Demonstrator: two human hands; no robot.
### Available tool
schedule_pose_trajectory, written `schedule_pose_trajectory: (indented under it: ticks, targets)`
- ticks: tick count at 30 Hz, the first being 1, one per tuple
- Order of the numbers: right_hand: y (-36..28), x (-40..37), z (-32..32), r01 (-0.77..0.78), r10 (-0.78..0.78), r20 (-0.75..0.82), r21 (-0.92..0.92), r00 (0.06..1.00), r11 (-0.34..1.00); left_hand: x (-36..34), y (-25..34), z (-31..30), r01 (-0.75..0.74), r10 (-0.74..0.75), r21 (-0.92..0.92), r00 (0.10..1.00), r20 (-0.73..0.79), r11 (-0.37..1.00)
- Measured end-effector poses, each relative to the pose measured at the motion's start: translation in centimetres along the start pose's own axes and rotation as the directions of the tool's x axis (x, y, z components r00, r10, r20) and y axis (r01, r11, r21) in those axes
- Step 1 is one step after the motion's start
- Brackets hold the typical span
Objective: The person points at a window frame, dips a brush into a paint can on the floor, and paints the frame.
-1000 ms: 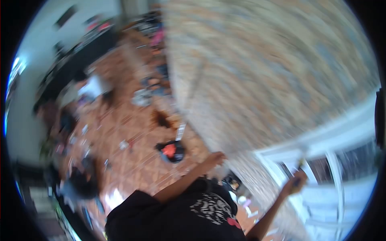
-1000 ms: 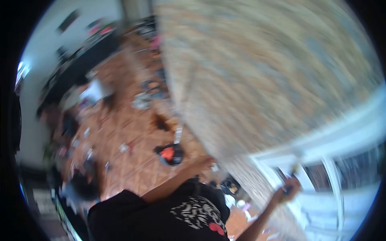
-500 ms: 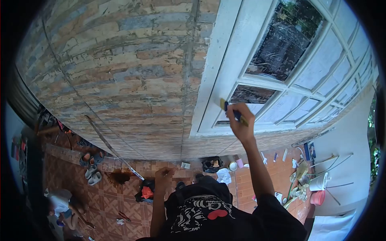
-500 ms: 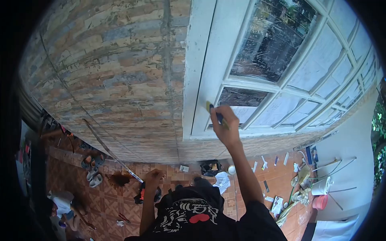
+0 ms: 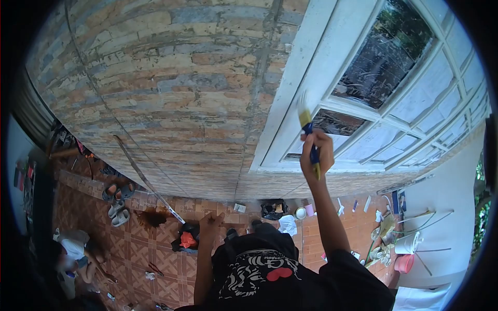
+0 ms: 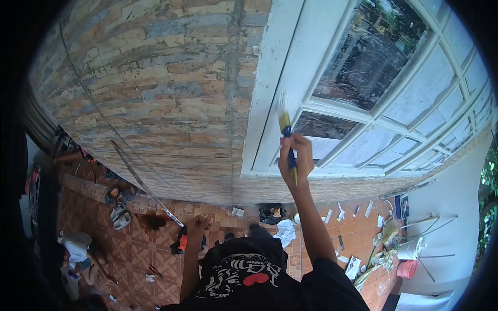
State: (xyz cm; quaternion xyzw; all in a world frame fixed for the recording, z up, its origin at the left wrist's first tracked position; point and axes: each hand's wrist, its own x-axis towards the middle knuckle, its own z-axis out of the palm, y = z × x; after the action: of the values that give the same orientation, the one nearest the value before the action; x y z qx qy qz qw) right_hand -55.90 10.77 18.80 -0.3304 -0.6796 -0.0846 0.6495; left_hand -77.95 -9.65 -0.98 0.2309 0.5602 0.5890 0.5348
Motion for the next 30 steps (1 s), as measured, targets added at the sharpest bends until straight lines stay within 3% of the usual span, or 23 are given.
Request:
schedule_pose_trajectory:
  ticks: [6, 8, 9, 11, 13, 14, 16, 18, 19, 20, 21, 22, 23, 24, 25, 27, 29, 30]
  targets:
    - [2.2, -11.5, -0.9, -0.164, 0.149, 0.313, 0.022, 0.938, 0.986, 0.5, -0.5, -1.0, 0.044, -0.043, 0.027, 0.998, -0.046, 0.999]
    - [3.5, -14.5, -1.4, -0.367, 0.383, 0.541, -0.143, 0.749, 0.919, 0.7, 0.1, -0.7, 0.033, -0.03, 0.069, 0.999, -0.042, 0.997]
    - [3.4, -14.6, -1.6, -0.375, 0.39, 0.547, -0.145, 0.741, 0.916, 0.6, 0.3, -0.9, 0.044, -0.04, 0.072, 0.998, -0.048, 0.996]
    - [3.7, -12.8, -1.0, -0.394, 0.37, 0.482, -0.055, 0.795, 0.918, 1.0, 0.8, -0.8, 0.013, -0.014, 0.047, 1.0, 0.007, 0.999]
    - [2.8, -7.4, -0.6, -0.227, 0.206, 0.441, -0.004, 0.874, 0.974, 1.1, 1.0, -0.6, 0.02, -0.02, 0.043, 1.0, 0.018, 0.999]
    - [2.1, -4.9, -0.7, -0.33, 0.273, 0.433, 0.061, 0.859, 0.942, 1.1, 1.1, -0.9, 0.017, -0.017, 0.036, 1.0, 0.019, 0.999]
    - [1.4, -0.4, -1.3, -0.185, 0.171, 0.33, 0.01, 0.928, 0.983, 1.5, 0.0, -1.0, 0.024, -0.024, 0.05, 1.0, 0.002, 0.998]
    - [-0.4, 2.0, -1.8, -0.134, 0.127, 0.14, 0.043, 0.982, 0.99, 0.0, 1.8, 0.0, 0.128, -0.128, -0.111, 0.992, 0.008, 0.986]
    - [-0.2, 2.9, -2.3, 0.071, -0.068, 0.062, -0.048, 0.996, 0.996, -0.9, 2.9, 0.6, 0.101, -0.104, -0.063, 0.994, -0.04, 0.993]
    - [1.3, 3.2, -3.2, 0.11, -0.104, 0.057, -0.112, 0.993, 0.988, 0.1, 1.3, -0.3, -0.028, 0.039, 0.271, 0.999, -0.035, 0.962]
    - [6.1, 1.9, -4.0, -0.051, 0.048, -0.053, -0.041, 0.997, 0.998, 0.8, -0.7, -0.6, -0.058, 0.07, 0.248, 0.997, -0.042, 0.967]
    - [5.7, 2.2, -3.9, -0.112, 0.11, -0.022, -0.288, 0.994, 0.951, 0.4, -0.5, -0.5, -0.093, 0.108, 0.215, 0.992, -0.062, 0.972]
    - [2.9, 3.4, -2.5, 0.06, -0.062, -0.112, -0.016, 0.992, 0.998, -0.2, 0.0, -0.6, -0.13, 0.144, 0.184, 0.987, -0.065, 0.974]
    - [-0.4, 3.3, -1.4, 0.093, -0.1, -0.135, -0.054, 0.986, 0.994, -0.8, 0.2, -1.0, -0.13, 0.155, 0.18, 0.979, -0.131, 0.975]
    - [-0.5, 2.6, -0.5, 0.097, -0.097, -0.122, -0.003, 0.988, 0.995, -1.3, 0.3, -1.1, -0.113, 0.126, 0.127, 0.987, -0.102, 0.985]
    - [0.4, 0.3, 0.3, 0.256, -0.275, -0.069, -0.207, 0.959, 0.944, -1.7, 0.2, -1.6, -0.116, 0.122, 0.063, 0.986, -0.115, 0.991]
    - [1.9, -2.7, 0.7, 0.137, -0.135, 0.026, -0.079, 0.991, 0.987, -2.9, -0.2, -2.3, -0.19, 0.192, 0.024, 0.97, -0.151, 0.981]
    - [1.5, -3.9, 0.6, 0.15, -0.145, 0.071, -0.074, 0.987, 0.986, -3.6, -0.7, -2.8, -0.201, 0.201, 0.022, 0.96, -0.194, 0.979]
